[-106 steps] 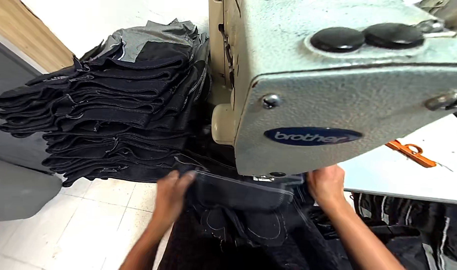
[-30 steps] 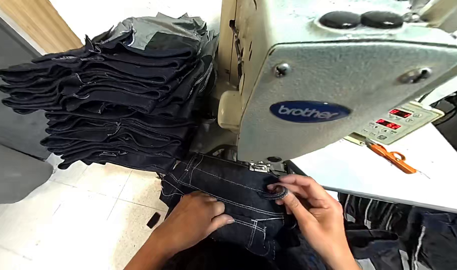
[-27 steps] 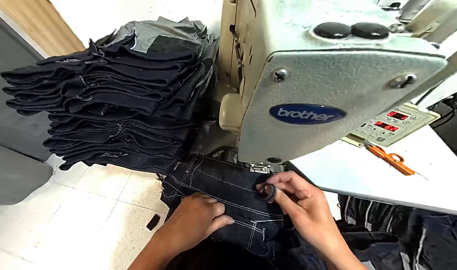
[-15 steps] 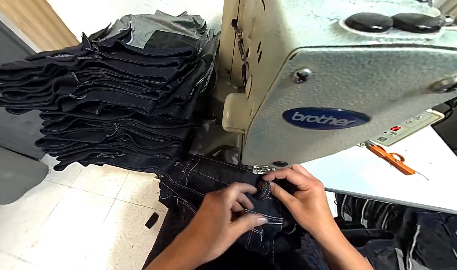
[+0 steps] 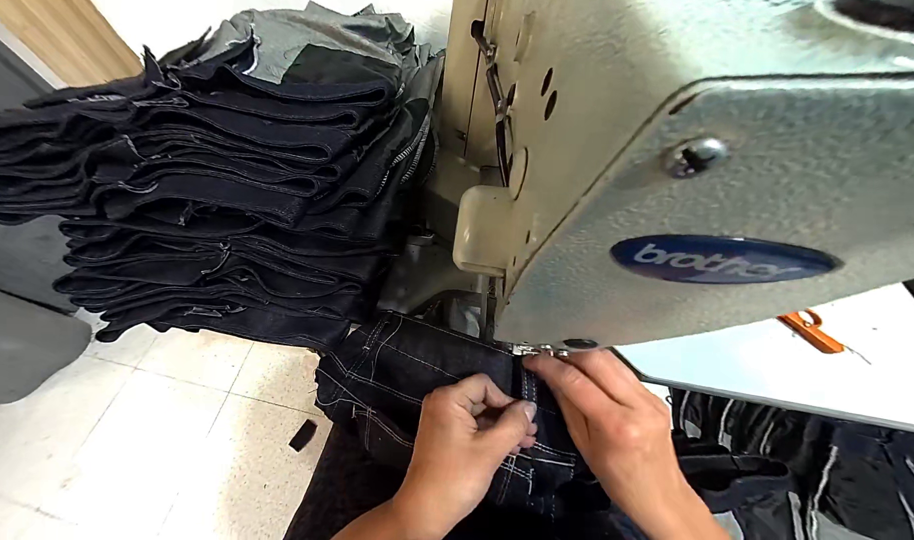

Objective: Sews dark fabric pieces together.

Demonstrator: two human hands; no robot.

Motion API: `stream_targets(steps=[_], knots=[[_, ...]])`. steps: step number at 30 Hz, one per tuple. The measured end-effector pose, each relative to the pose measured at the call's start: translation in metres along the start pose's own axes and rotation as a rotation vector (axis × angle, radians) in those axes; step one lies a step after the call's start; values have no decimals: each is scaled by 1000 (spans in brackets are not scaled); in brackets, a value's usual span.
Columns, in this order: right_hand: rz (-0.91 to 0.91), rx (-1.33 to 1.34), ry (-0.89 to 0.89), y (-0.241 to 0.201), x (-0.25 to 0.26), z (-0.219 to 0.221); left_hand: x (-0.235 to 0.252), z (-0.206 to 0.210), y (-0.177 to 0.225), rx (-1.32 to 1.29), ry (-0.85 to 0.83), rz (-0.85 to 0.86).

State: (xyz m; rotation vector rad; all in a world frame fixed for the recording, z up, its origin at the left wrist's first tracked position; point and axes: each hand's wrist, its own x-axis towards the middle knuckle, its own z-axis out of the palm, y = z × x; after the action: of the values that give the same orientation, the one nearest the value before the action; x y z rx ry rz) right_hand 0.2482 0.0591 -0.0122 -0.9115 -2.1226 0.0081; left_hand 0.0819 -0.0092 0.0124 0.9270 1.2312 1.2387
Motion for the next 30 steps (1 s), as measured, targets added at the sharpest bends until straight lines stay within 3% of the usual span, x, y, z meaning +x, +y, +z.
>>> stream_targets(steps=[2, 4, 5, 8, 9, 11, 17, 30], knots=[[-60, -79, -64, -1, 0, -7, 1, 0, 2, 4, 16, -43], [-67, -88, -106, 0, 0, -10, 1, -4, 1, 190, -14, 45], [-64, -81, -118, 1, 0, -11, 1, -7, -4, 390, -10, 206], [-62, -31, -122, 7, 1, -9, 12, -26, -21, 969, 125, 954], [-55, 11, -114, 10, 0, -8, 17, -32, -21, 1061, 74, 1115], [21, 159, -88, 18, -6, -5, 28, -39, -20, 1191, -50, 1241], [567, 533, -96, 32, -40, 4, 36, -44, -21, 1067, -172, 1070], [450, 559, -37, 47, -28, 8, 35, -34, -20, 1061, -97, 1027]])
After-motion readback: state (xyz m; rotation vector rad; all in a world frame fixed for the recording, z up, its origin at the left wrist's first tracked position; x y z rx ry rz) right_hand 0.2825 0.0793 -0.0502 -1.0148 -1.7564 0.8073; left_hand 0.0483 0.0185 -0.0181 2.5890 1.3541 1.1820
